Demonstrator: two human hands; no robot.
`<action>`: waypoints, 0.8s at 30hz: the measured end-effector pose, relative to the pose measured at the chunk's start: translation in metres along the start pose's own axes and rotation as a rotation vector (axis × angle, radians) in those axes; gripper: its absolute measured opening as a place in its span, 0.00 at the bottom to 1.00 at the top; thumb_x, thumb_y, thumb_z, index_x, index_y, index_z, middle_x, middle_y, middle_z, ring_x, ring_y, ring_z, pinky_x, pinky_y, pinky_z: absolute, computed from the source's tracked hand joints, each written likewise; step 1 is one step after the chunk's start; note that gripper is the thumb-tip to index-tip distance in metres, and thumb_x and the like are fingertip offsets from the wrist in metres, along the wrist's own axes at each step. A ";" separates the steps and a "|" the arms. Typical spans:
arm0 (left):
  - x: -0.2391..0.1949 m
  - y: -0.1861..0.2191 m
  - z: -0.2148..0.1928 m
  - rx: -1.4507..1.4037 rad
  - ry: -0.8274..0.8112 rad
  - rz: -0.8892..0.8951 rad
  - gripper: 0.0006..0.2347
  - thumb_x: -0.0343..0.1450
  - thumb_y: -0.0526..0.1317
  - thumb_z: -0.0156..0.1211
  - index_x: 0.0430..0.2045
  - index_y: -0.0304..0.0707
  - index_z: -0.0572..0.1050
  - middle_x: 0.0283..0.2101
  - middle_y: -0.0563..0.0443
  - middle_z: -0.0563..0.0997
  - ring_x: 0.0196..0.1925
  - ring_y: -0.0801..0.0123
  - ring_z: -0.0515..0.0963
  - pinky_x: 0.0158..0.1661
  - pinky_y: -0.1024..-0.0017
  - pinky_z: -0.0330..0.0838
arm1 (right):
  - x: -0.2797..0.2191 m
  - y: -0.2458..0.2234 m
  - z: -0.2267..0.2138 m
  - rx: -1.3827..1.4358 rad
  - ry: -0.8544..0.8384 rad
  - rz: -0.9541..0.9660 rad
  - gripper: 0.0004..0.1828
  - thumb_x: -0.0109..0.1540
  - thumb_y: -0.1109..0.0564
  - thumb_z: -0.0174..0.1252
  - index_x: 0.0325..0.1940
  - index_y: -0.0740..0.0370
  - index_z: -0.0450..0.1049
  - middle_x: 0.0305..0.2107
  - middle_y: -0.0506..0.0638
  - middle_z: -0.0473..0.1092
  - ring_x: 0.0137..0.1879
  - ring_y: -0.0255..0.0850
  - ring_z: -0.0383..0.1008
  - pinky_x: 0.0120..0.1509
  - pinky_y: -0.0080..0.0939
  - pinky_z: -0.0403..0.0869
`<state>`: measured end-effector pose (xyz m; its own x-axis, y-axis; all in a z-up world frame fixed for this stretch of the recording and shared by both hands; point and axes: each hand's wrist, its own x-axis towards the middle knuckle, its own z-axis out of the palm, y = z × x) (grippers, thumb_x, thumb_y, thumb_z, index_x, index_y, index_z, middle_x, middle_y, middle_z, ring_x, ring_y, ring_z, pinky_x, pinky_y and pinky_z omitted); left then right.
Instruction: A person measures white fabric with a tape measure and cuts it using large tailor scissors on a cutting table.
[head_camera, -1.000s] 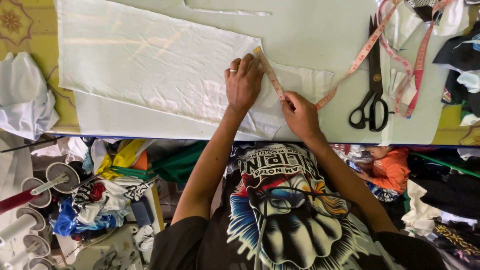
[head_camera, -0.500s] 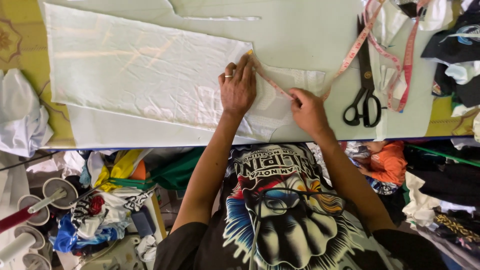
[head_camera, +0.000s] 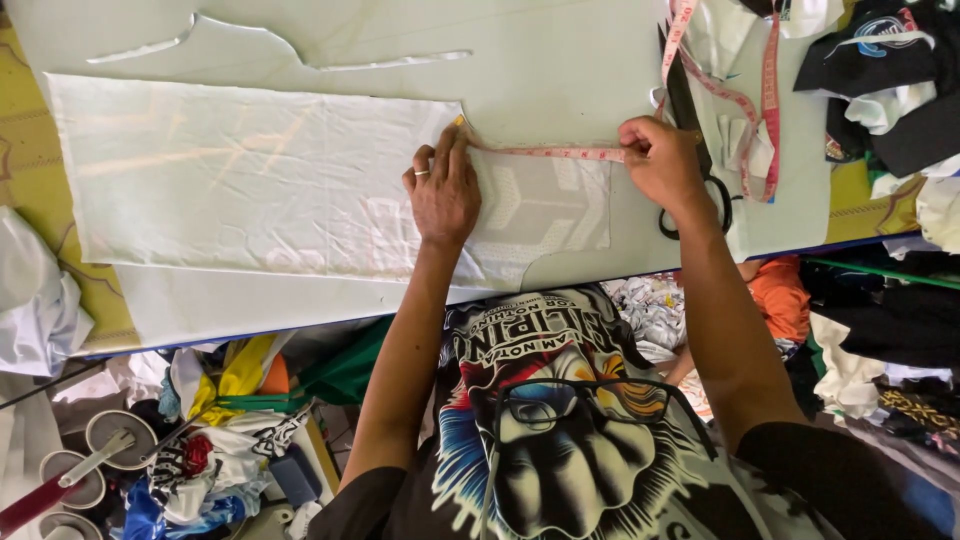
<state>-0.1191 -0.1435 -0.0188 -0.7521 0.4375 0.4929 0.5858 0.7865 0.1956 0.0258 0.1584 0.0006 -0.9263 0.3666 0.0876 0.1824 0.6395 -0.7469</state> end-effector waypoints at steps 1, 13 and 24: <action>-0.001 0.000 0.001 0.003 0.003 -0.002 0.11 0.75 0.41 0.51 0.51 0.57 0.73 0.59 0.64 0.76 0.53 0.66 0.71 0.46 0.67 0.63 | 0.001 0.002 0.001 0.004 0.004 0.010 0.13 0.57 0.70 0.67 0.44 0.61 0.80 0.32 0.54 0.79 0.38 0.49 0.80 0.42 0.44 0.78; 0.000 0.002 -0.001 -0.009 -0.011 -0.023 0.12 0.75 0.41 0.50 0.52 0.58 0.72 0.61 0.65 0.75 0.53 0.67 0.70 0.47 0.68 0.62 | 0.005 -0.010 -0.008 -0.007 -0.006 0.120 0.10 0.58 0.64 0.68 0.42 0.55 0.81 0.30 0.49 0.77 0.36 0.42 0.78 0.43 0.42 0.77; -0.002 0.000 -0.004 -0.072 -0.314 -0.131 0.18 0.78 0.45 0.50 0.64 0.51 0.68 0.73 0.60 0.64 0.59 0.52 0.71 0.51 0.51 0.65 | 0.016 -0.047 -0.036 -0.239 0.306 -0.365 0.13 0.61 0.83 0.57 0.40 0.70 0.73 0.38 0.59 0.72 0.47 0.54 0.71 0.53 0.50 0.72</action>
